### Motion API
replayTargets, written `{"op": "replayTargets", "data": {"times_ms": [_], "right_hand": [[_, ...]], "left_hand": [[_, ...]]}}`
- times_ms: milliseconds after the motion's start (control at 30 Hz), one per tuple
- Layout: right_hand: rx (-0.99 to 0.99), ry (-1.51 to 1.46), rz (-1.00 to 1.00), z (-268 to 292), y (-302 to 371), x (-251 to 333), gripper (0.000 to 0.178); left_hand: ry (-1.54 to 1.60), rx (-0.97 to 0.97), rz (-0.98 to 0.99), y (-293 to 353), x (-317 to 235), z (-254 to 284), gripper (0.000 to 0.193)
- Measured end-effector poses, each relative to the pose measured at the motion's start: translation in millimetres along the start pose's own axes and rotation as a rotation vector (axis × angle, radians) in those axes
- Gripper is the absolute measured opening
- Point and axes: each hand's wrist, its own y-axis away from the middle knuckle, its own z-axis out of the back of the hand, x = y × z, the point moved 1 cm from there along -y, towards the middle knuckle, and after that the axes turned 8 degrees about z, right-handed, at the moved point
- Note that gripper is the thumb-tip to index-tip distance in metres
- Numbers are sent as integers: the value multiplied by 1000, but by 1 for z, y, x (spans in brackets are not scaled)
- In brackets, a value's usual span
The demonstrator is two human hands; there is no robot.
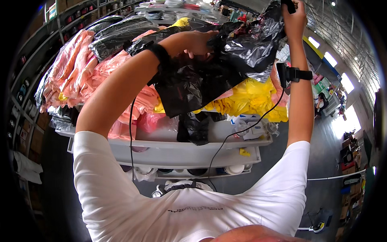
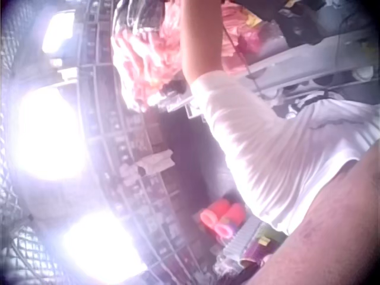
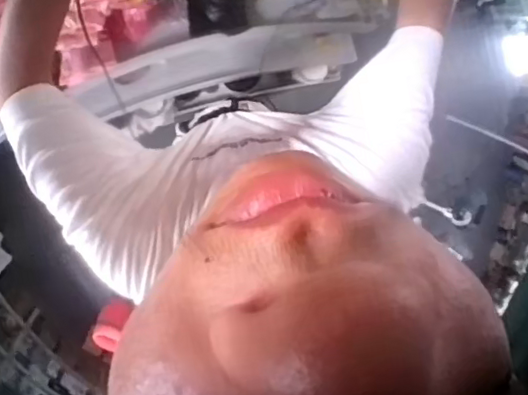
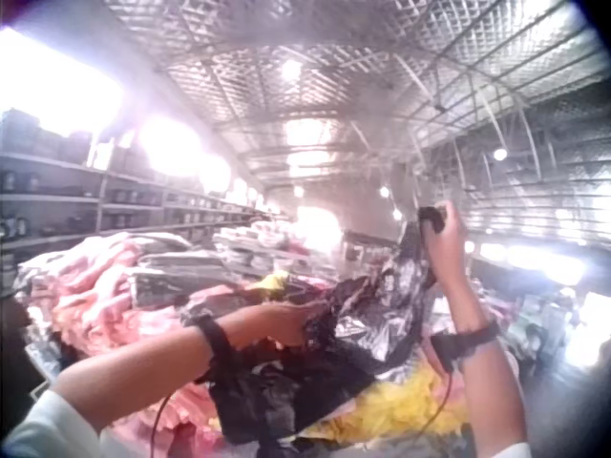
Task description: The person organizes stacks of clothing in plastic bags on a table, shifting and flattening black and yellow bags, and then uses a cloth to wipe down white ceramic dishes and containers on a nearby shelf.
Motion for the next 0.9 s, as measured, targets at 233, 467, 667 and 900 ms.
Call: {"op": "replayTargets", "data": {"times_ms": [233, 467, 667, 900], "right_hand": [[-40, 8, 83, 9, -3, -86, 14], [243, -298, -685, -2, 14, -162, 53], [186, -864, -926, 1, 23, -121, 41], [31, -1020, -902, -25, 15, -152, 26]], "left_hand": [[487, -28, -24, -38, 29, 32, 41], [986, -226, -218, -24, 32, 96, 36], [1178, -220, -285, -43, 41, 111, 37], [356, -788, -303, -82, 57, 122, 39]]}}
